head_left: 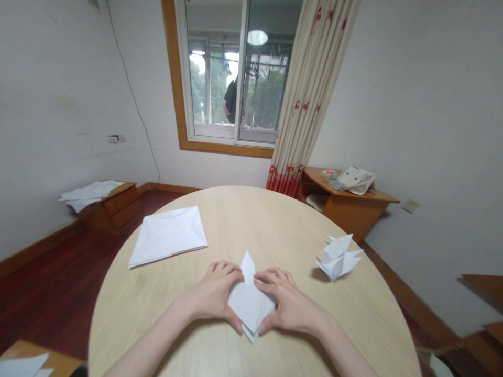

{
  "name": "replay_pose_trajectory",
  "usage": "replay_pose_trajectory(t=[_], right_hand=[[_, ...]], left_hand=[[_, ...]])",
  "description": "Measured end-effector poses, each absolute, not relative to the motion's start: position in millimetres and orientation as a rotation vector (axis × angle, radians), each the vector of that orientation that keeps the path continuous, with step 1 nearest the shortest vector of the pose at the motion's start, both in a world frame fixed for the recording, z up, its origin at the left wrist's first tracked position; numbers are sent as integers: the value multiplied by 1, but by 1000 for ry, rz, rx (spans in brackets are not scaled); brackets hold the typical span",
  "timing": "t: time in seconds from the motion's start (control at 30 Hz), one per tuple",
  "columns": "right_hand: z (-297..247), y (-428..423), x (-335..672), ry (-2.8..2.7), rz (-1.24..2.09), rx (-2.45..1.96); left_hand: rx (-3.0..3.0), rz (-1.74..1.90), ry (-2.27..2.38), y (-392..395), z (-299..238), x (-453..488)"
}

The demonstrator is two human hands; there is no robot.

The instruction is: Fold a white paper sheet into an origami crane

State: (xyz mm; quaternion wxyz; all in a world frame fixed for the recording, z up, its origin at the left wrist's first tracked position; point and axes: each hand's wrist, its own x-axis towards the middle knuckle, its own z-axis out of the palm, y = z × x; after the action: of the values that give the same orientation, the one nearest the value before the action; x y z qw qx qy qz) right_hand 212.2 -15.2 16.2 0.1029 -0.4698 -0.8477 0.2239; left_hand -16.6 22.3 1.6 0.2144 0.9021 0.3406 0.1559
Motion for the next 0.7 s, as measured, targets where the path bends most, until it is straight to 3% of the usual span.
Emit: replay_pose_trajectory(t=[0.7], right_hand=[[20, -15, 213, -2444, 611, -1371]], left_hand=[[2498, 408, 1002, 16, 17, -15]])
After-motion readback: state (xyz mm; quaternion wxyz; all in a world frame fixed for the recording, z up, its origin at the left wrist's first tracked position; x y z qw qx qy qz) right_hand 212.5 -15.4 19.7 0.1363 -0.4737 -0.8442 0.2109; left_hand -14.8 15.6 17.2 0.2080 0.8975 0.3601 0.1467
